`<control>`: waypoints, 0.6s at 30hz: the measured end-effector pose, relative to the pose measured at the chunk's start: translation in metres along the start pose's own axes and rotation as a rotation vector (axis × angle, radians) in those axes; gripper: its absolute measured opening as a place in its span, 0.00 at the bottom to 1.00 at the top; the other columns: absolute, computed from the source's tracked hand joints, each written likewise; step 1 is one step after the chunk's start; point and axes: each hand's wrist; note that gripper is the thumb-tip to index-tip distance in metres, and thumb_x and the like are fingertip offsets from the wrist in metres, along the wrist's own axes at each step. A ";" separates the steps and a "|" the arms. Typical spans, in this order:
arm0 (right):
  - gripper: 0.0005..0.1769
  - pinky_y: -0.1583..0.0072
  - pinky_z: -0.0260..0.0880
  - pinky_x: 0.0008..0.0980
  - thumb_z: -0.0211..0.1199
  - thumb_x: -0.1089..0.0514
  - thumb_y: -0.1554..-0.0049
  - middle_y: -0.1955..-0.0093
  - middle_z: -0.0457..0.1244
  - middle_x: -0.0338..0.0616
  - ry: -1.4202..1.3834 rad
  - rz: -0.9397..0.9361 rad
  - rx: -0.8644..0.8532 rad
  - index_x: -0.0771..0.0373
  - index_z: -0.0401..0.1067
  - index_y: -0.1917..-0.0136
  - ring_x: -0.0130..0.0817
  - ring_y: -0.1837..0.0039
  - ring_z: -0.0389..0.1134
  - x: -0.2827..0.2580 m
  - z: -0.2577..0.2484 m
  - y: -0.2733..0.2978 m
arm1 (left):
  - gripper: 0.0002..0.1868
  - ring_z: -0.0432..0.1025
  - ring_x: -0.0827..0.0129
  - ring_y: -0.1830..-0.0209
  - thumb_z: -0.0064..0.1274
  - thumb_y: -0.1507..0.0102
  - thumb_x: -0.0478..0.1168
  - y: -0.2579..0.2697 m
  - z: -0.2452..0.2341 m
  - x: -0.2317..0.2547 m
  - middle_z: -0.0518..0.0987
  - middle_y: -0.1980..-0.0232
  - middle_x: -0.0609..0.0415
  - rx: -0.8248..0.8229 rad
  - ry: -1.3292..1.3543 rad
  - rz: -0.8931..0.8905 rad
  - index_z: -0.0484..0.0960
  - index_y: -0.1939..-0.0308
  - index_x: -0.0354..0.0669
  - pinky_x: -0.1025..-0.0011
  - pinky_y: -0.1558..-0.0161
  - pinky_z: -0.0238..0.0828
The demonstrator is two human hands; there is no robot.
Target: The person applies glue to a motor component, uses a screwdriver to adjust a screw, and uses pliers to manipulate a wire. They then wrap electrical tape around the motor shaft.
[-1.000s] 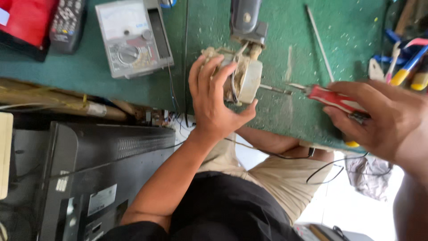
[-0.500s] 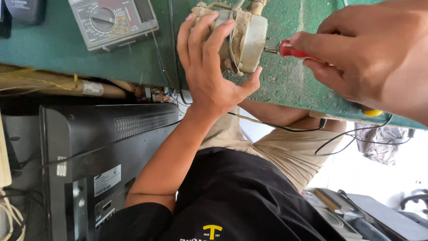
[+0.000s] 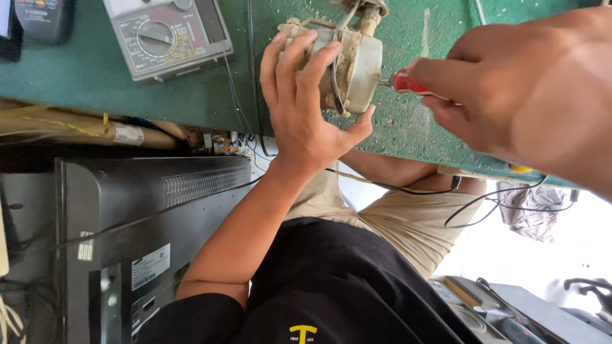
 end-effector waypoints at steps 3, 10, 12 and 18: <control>0.09 0.65 0.47 0.33 0.61 0.43 0.16 0.67 0.58 0.23 0.030 -0.018 -0.054 0.34 0.82 0.38 0.32 0.71 0.60 -0.012 -0.033 -0.017 | 0.35 0.65 0.40 0.24 0.69 0.37 0.57 0.000 -0.001 0.002 0.72 0.29 0.45 -0.002 -0.007 0.016 0.73 0.33 0.47 0.39 0.18 0.65; 0.13 0.70 0.71 0.36 0.59 0.51 0.37 0.61 0.70 0.30 0.024 0.021 -0.489 0.40 0.73 0.38 0.42 0.62 0.77 -0.026 -0.059 -0.045 | 0.36 0.67 0.40 0.26 0.74 0.41 0.51 -0.005 -0.002 0.006 0.73 0.31 0.45 0.018 -0.045 0.073 0.75 0.35 0.46 0.38 0.20 0.66; 0.13 0.70 0.69 0.36 0.65 0.54 0.43 0.58 0.68 0.30 0.072 -0.018 -0.476 0.44 0.72 0.44 0.43 0.57 0.76 -0.031 -0.060 -0.046 | 0.36 0.69 0.40 0.28 0.74 0.42 0.51 -0.006 -0.002 0.006 0.73 0.32 0.43 0.027 -0.036 0.099 0.75 0.35 0.44 0.37 0.21 0.66; 0.12 0.58 0.75 0.41 0.56 0.41 0.32 0.57 0.77 0.36 -0.083 0.135 -0.522 0.37 0.80 0.43 0.46 0.54 0.82 -0.022 -0.068 -0.060 | 0.39 0.69 0.42 0.27 0.77 0.43 0.48 -0.005 -0.003 0.009 0.72 0.31 0.44 0.052 -0.035 0.137 0.73 0.33 0.46 0.38 0.20 0.66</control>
Point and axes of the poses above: each hand's wrist, its own y-axis away from the middle knuckle, its own z-axis out of the palm, x = y × z
